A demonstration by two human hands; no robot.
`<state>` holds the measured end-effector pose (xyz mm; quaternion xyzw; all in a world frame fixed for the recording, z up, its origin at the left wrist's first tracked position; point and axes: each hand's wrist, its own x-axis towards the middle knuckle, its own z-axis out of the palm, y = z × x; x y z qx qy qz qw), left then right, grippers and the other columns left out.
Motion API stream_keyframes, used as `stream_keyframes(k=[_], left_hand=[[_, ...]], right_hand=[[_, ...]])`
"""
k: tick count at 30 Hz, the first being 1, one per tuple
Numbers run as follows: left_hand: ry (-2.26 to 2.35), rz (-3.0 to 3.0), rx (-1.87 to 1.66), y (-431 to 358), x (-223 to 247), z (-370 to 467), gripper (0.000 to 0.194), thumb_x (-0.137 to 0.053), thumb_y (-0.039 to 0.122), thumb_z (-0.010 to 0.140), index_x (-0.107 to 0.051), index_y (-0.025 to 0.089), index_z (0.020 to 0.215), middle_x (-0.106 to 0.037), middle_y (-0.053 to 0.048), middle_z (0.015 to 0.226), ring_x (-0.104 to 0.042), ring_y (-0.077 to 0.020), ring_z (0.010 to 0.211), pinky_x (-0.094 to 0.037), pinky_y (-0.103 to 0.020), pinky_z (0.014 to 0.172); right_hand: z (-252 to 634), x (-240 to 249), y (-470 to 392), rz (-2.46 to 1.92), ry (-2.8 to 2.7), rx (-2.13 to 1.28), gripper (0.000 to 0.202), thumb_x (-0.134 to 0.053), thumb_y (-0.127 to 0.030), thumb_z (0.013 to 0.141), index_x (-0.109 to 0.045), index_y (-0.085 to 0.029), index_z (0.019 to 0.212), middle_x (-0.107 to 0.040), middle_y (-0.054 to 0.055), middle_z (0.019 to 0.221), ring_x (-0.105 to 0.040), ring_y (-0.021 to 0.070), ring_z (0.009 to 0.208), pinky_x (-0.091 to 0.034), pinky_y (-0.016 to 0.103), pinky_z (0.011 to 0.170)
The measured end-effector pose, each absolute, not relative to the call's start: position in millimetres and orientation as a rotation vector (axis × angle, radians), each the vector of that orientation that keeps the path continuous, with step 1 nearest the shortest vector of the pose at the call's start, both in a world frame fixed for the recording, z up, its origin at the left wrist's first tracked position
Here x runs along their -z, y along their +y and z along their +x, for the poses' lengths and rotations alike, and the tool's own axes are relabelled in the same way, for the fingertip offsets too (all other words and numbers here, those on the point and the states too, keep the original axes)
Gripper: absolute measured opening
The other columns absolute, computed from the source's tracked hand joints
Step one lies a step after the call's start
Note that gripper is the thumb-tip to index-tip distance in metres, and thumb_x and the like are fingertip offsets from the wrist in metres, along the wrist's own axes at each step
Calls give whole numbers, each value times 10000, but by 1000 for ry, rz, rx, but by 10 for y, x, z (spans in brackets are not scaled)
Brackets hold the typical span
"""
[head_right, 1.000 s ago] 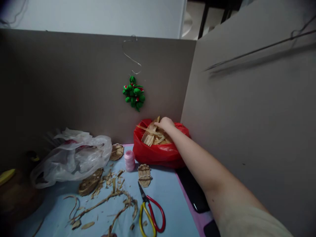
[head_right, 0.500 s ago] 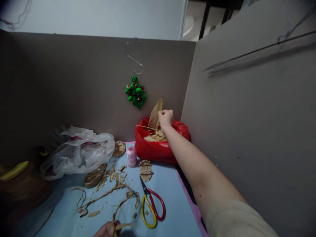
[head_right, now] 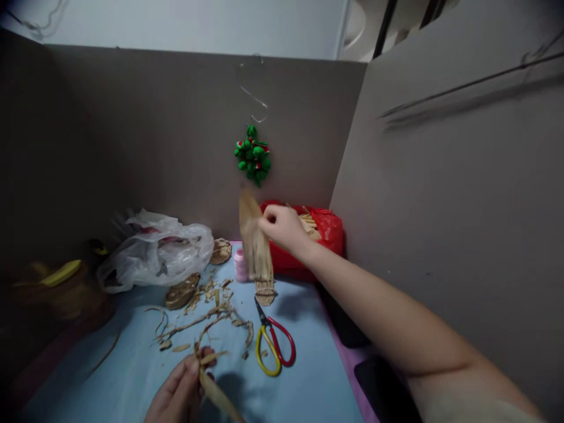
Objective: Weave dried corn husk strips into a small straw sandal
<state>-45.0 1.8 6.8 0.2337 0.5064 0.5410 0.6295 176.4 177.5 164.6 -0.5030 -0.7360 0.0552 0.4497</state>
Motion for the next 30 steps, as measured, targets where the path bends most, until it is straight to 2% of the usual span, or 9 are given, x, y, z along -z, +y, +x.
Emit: stream_keyframes(k=[1, 3, 6, 8, 10, 12, 18, 24, 30], left_hand=[[1154, 534, -1256, 18, -82, -460, 461, -796, 482, 533, -725, 174, 867, -698, -60, 991, -594, -204, 983, -477, -221, 800], [1141, 550, -1323, 8, -118, -445, 467, -752, 484, 604, -714, 188, 962, -661, -78, 1124, -521, -241, 1147, -449, -276, 897], [1060, 581, -1308, -27, -164, -369, 409, -706, 431, 687, -694, 180, 1010, -644, -98, 1142, -542, -239, 1111, -436, -310, 916], [1002, 626, -1230, -49, -171, -320, 327, -684, 422, 714, -699, 145, 887, -684, -98, 948, -610, -214, 895, -474, -304, 800], [977, 680, -1177, -62, -161, -292, 272, -666, 409, 738, -670, 137, 761, -658, -50, 753, -580, -154, 703, -465, -263, 705], [988, 727, -1154, -65, -151, -284, 271, -642, 401, 763, -631, 139, 696, -608, -14, 661, -524, -119, 630, -436, -228, 657], [1062, 911, -1128, -61, -152, -286, 252, -602, 378, 798, -624, 140, 718, -591, -22, 729, -505, -129, 730, -401, -217, 709], [1167, 913, -1099, -68, -64, -294, 282, -614, 398, 779, -596, 138, 672, -538, 3, 624, -446, -110, 613, -367, -200, 592], [1068, 813, -1340, -38, -107, -322, 253, -573, 393, 814, -643, 153, 775, -626, -47, 862, -548, -156, 824, -430, -262, 796]], right_hand=[[1664, -1559, 1622, -1266, -1900, -309, 175, -515, -198, 694, -447, -181, 533, -413, -51, 518, -408, 97, 526, -290, 225, 516], [1493, -1360, 1355, -1289, -1980, -636, 173, -509, -183, 680, -442, -176, 521, -404, -58, 502, -395, 83, 503, -279, 209, 488], [1302, -1065, 1064, -1318, -2023, -910, 167, -518, -171, 659, -441, -172, 511, -411, -64, 486, -388, 75, 488, -268, 197, 465], [1213, -904, 943, -1332, -2051, -907, 170, -529, -170, 656, -450, -169, 505, -424, -62, 483, -388, 75, 492, -264, 196, 465], [1151, -783, 873, -1321, -2064, -899, 173, -533, -182, 671, -464, -168, 512, -442, -59, 490, -393, 76, 497, -269, 194, 466], [1115, -699, 840, -1297, -2052, -968, 173, -530, -204, 699, -482, -169, 537, -467, -56, 498, -413, 78, 497, -288, 189, 469], [1072, -621, 815, -1337, -1932, -1149, 167, -526, -209, 730, -491, -175, 570, -511, -49, 507, -485, 87, 481, -342, 183, 465], [1023, -635, 822, -1350, -1797, -1281, 173, -486, -151, 734, -439, -189, 572, -487, -63, 480, -475, 82, 431, -354, 182, 447], [1063, -500, 799, -1374, -2025, -932, 155, -532, -149, 686, -474, -173, 545, -469, -56, 507, -428, 89, 516, -290, 198, 496]])
